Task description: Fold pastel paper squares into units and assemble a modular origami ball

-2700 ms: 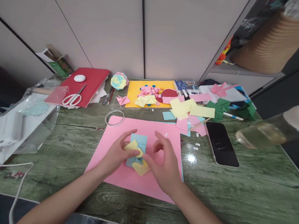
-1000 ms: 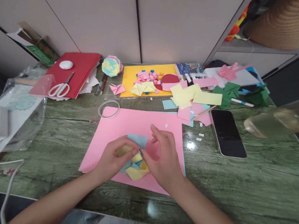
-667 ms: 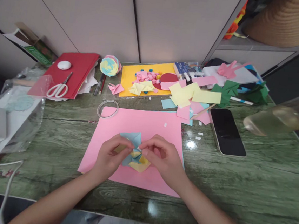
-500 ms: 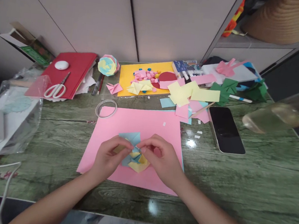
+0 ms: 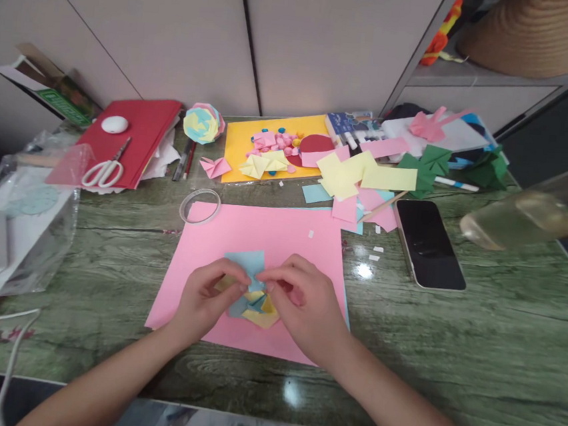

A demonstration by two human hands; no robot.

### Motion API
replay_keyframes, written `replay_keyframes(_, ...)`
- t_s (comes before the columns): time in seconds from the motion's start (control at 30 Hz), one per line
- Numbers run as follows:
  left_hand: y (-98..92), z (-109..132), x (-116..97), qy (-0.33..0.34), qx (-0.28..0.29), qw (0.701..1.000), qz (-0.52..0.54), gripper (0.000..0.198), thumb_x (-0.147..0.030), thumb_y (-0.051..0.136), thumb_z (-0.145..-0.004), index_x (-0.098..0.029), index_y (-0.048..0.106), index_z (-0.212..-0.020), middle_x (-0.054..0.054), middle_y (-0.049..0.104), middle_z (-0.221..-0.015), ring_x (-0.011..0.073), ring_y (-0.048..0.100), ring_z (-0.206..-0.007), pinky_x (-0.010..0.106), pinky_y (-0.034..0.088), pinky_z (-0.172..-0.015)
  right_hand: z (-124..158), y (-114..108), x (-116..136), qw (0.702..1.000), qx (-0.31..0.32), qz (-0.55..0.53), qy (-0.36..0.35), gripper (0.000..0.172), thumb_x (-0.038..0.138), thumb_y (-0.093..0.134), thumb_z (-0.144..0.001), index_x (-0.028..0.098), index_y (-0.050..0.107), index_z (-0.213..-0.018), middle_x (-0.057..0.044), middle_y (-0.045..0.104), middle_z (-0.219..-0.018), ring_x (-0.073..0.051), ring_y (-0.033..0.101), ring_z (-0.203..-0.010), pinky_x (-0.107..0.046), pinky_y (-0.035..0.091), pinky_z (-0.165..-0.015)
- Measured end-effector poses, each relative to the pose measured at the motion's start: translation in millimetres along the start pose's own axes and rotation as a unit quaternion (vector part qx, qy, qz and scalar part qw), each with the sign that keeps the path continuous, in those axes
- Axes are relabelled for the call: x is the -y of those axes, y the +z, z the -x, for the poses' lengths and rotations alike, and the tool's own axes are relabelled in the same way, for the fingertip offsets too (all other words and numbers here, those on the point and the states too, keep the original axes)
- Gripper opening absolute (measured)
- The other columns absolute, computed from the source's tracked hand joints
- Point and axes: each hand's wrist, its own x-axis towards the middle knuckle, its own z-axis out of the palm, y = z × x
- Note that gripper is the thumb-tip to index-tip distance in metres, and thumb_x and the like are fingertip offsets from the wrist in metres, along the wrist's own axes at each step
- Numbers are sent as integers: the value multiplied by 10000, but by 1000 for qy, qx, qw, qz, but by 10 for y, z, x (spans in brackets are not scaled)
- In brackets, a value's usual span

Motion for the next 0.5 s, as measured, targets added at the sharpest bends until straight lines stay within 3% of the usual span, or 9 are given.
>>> replay_keyframes(0.2,9,4,-9,15,-22,999,37,76,-240,579,-791,-186,625,-763,21,613,-725,145,533,-704,237,392,-627,52,5,-7,996,4,59,-66,257,117,512,-815,262,682,-943,-14,564,-747,-145,545,-717,-296,438,-651)
replay_keyframes(0.37,53,-11,-6,-36,-41,996,74,141,-261,641,-734,-176,539,-687,-19,510,-627,106,429,-578,207,328,-513,79,33,-36,989,-3,91,-119,279,100,494,-823,244,659,-995,-27,559,-775,-151,532,-738,-308,439,-660)
replay_keyframes(0.5,77,-35,-15,-75,-53,991,97,146,-172,630,-702,-181,485,-683,-44,457,-615,94,399,-565,194,309,-492,70,56,-65,980,-15,113,-162,317,60,488,-816,239,646,-1025,-25,548,-768,-148,514,-737,-312,428,-663)
